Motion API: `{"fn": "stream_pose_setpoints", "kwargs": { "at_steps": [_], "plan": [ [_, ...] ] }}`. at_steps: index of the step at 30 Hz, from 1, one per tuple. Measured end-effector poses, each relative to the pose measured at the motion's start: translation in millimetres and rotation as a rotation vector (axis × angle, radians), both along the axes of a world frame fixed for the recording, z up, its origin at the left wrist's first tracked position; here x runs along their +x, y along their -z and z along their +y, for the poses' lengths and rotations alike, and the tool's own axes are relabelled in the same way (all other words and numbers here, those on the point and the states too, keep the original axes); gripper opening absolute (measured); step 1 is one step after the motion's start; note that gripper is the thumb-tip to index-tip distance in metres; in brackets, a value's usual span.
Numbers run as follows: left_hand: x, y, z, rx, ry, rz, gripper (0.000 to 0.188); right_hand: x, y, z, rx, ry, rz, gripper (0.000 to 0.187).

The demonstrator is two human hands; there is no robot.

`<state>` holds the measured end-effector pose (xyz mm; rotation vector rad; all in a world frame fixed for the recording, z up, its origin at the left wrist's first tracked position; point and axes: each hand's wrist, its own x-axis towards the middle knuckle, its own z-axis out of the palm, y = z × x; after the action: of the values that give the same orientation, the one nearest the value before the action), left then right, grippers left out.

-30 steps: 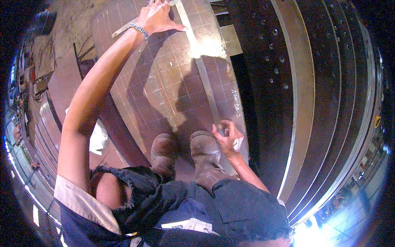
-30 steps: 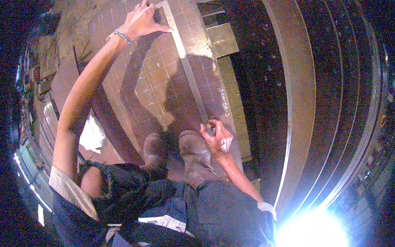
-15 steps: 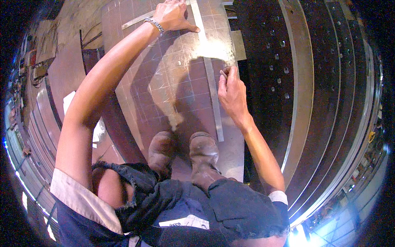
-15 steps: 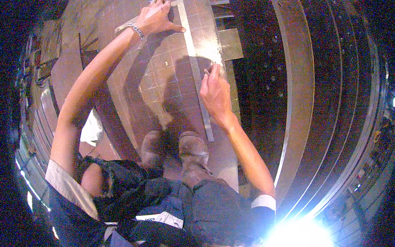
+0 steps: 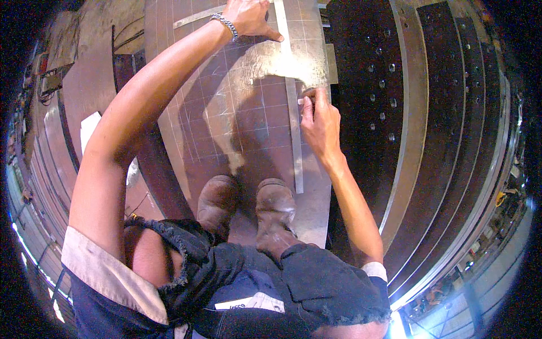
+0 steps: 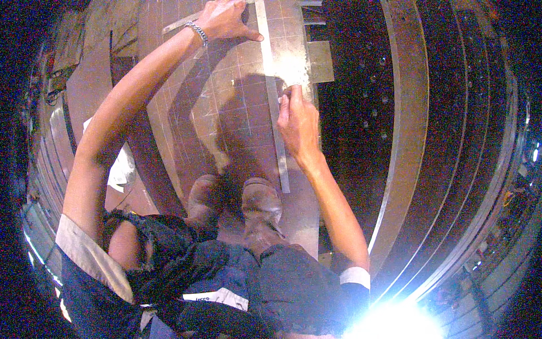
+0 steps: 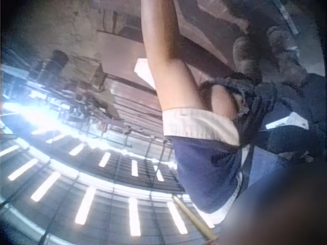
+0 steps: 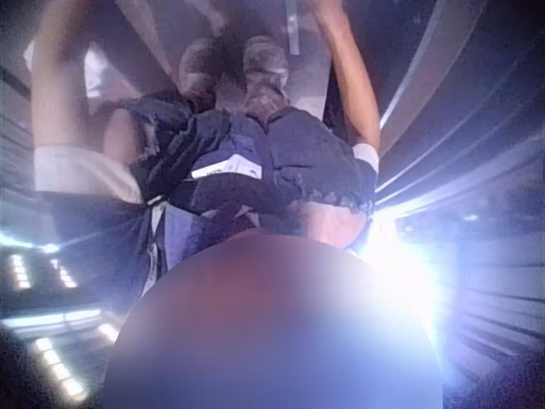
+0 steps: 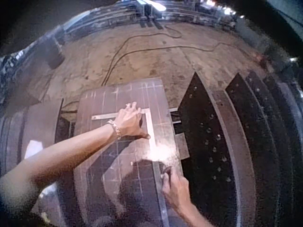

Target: The person measures and marks a large metal sheet using a square ruler and a marker. They then consult a document and continue marking circles and lines on the metal surface.

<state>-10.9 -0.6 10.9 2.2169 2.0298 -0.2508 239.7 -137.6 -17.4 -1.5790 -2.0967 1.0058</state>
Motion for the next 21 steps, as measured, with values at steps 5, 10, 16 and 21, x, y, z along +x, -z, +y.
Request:
{"fn": "stream_pose_setpoints", "kwargs": {
  "at_steps": [5,10,16,21],
  "plan": [
    [6,-8,1,-0.054,-0.011,-0.006,0.105,-1,3,2,0.020,-0.025,-0.029,0.008],
    [3,-4,0,-0.027,-0.007,0.015,0.108,-5,4,4,0.124,-0.063,0.017,0.010],
    [-1,7,3,0.033,0.012,0.024,0.113,-1,1,2,0.136,-0.168,-0.046,0.011],
    [-2,8,6,0.029,0.033,0.030,0.114,29,-7,-48,0.007,-0.250,-0.160,0.010]
  ]
}}
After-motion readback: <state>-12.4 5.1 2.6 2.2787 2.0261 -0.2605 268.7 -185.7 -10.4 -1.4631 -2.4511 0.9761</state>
